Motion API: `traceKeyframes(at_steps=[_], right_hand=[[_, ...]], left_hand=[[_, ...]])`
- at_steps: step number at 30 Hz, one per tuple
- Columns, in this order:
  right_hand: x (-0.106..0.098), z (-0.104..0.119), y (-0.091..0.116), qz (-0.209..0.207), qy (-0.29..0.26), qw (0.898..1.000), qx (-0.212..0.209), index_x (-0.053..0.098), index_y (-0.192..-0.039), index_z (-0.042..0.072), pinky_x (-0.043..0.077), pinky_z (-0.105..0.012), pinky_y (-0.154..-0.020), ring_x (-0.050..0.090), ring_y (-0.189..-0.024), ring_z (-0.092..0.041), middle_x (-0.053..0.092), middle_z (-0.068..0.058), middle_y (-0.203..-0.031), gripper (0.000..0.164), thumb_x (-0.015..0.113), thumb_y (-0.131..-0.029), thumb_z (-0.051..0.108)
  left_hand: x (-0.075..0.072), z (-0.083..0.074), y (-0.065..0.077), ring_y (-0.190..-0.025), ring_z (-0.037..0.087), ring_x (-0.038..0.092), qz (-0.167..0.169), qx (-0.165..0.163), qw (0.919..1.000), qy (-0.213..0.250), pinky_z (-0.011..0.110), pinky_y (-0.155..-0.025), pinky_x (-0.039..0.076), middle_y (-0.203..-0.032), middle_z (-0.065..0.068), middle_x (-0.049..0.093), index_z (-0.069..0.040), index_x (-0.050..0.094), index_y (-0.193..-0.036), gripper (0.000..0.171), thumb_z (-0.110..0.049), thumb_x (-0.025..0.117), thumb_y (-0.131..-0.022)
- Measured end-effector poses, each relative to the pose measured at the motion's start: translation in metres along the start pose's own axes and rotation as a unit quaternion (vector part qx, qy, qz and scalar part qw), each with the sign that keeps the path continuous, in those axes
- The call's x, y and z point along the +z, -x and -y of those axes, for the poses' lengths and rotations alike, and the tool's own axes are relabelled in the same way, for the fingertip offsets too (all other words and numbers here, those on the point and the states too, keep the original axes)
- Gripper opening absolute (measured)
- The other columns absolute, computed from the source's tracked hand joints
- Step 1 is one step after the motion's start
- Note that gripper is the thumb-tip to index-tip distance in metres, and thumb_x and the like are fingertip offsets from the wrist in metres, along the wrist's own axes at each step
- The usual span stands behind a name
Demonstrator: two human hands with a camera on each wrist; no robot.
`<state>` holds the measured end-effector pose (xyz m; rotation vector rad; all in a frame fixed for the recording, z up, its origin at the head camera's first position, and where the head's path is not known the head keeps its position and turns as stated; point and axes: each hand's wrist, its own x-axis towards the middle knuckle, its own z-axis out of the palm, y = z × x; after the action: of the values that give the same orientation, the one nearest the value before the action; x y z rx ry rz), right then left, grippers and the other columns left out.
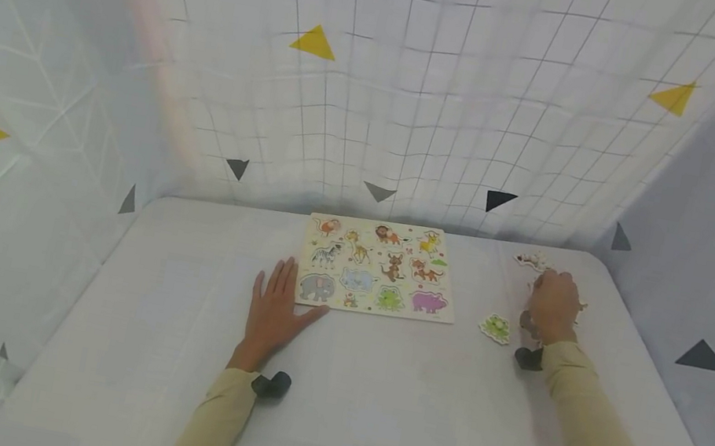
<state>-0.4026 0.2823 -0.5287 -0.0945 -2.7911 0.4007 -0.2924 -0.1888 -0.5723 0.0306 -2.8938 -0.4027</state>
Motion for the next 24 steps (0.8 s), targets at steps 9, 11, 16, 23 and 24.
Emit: traceKeyframes(at_steps=[9, 11, 16, 23, 24], right_hand=[[-0.005, 0.025, -0.001, -0.021, -0.042, 0.999, -0.025, 0.056, -0.088, -0.002, 0.041, -0.046, -0.057, 0.052, -0.074, -0.037, 0.052, -0.021, -0.084, 0.013, 0.047, -0.09, 0.008], [-0.002, 0.031, -0.003, -0.022, -0.05, 0.998, -0.03, 0.057, -0.088, -0.001, 0.043, -0.047, -0.059, 0.053, -0.076, -0.037, 0.054, -0.02, -0.086, 0.012, 0.048, -0.09, 0.007], [0.005, 0.044, -0.004, -0.03, -0.053, 0.997, -0.047, 0.058, -0.09, 0.0, 0.046, -0.046, -0.063, 0.055, -0.08, -0.034, 0.057, -0.02, -0.088, 0.009, 0.053, -0.086, 0.006], [0.004, 0.07, -0.005, -0.016, -0.081, 0.995, -0.049, 0.061, -0.094, 0.0, 0.047, -0.043, -0.069, 0.055, -0.085, -0.031, 0.058, -0.017, -0.092, 0.013, 0.055, -0.085, 0.007], [0.004, 0.074, -0.006, -0.011, -0.087, 0.995, -0.048, 0.062, -0.095, 0.0, 0.047, -0.042, -0.069, 0.055, -0.084, -0.03, 0.058, -0.017, -0.093, 0.014, 0.055, -0.085, 0.007]], left_hand=[[-0.003, -0.002, 0.001, -0.143, 0.021, 0.014, 0.0, 0.004, 1.0, -0.002, 0.049, -0.117, 0.008, -0.153, 0.002, 0.017, -0.012, 0.016, -0.145, 0.103, -0.078, 0.043, -0.07], [-0.003, -0.002, 0.001, -0.143, 0.021, 0.014, -0.001, 0.004, 1.0, -0.003, 0.049, -0.117, 0.009, -0.153, 0.002, 0.017, -0.012, 0.016, -0.145, 0.103, -0.078, 0.043, -0.07], [-0.004, -0.004, 0.003, -0.142, 0.022, 0.015, -0.001, 0.004, 1.0, 0.002, 0.05, -0.117, 0.009, -0.153, 0.003, 0.018, -0.012, 0.016, -0.145, 0.104, -0.078, 0.044, -0.07], [-0.006, -0.005, 0.003, -0.142, 0.022, 0.015, 0.005, 0.002, 1.0, 0.003, 0.05, -0.117, 0.009, -0.153, 0.003, 0.018, -0.012, 0.015, -0.145, 0.103, -0.076, 0.046, -0.07], [-0.006, -0.005, 0.003, -0.142, 0.022, 0.015, 0.003, 0.002, 1.0, 0.004, 0.05, -0.117, 0.009, -0.153, 0.003, 0.018, -0.012, 0.015, -0.145, 0.103, -0.076, 0.046, -0.07]])
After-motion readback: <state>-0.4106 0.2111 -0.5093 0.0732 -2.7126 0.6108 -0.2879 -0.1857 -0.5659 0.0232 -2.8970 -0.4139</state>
